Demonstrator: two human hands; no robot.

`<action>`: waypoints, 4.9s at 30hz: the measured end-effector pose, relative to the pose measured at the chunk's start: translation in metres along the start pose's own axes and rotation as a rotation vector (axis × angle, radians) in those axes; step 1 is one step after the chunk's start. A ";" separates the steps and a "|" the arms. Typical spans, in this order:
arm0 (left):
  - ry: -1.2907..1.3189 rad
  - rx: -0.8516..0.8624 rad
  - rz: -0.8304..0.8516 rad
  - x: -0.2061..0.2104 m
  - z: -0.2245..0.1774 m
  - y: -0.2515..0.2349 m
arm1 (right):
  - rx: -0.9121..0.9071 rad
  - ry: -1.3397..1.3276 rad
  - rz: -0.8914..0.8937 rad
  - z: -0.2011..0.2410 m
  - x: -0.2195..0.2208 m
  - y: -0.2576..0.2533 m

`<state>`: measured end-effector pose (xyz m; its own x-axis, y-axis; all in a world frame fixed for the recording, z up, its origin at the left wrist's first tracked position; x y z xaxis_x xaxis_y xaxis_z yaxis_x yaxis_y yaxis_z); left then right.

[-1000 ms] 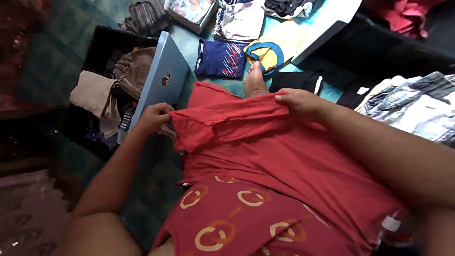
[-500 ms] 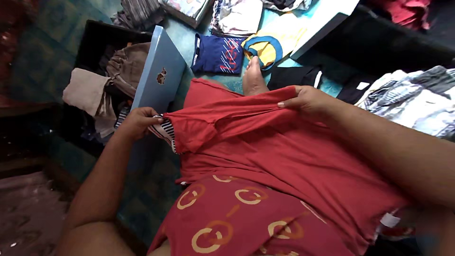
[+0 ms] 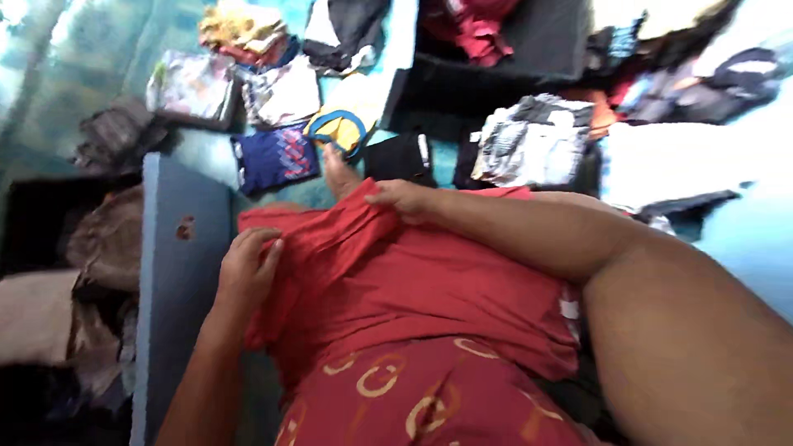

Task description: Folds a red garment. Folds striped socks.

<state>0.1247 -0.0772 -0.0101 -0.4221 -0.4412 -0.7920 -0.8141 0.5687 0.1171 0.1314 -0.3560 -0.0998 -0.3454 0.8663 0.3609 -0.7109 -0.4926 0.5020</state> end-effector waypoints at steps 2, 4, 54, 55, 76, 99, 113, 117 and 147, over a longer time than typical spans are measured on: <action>-0.045 -0.083 0.175 0.012 -0.013 -0.033 | -0.046 0.035 -0.034 0.003 -0.002 0.001; -0.115 -0.106 0.300 0.026 -0.018 -0.058 | -0.083 0.084 -0.070 0.003 -0.003 0.001; 0.023 -0.060 -0.145 0.037 0.008 0.046 | -0.170 1.205 0.151 0.056 0.026 -0.066; -0.014 -0.100 -0.102 0.045 0.011 0.042 | -0.129 1.276 0.239 0.051 0.034 -0.073; -0.127 -0.177 -0.053 0.059 0.022 0.040 | 0.064 0.397 0.259 -0.001 -0.021 -0.027; 1.203 -0.262 -0.434 -0.011 0.028 0.079 | -0.301 0.172 0.439 0.120 0.131 0.012; 1.230 -0.588 -0.366 0.032 0.044 0.114 | -0.796 1.440 0.081 0.057 0.196 -0.005; 1.195 -0.639 -0.342 0.037 0.042 0.123 | -0.883 1.540 0.174 0.018 0.207 -0.018; 0.647 -0.468 -0.698 0.008 0.025 0.099 | -0.277 1.174 0.667 0.088 0.218 -0.070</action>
<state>0.0509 -0.0072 -0.0194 0.1787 -0.9306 -0.3194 -0.9723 -0.2168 0.0876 0.1595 -0.1401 0.0127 -0.8770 0.1046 -0.4690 -0.2582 -0.9257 0.2764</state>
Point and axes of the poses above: each hand's wrist, its own y-axis away from the middle knuckle, its own x-axis out of the palm, z = x × y, the point moved 6 cm from there along -y, towards the middle knuckle, and after that the axes turned 12 degrees about z, right-handed, at the moved point
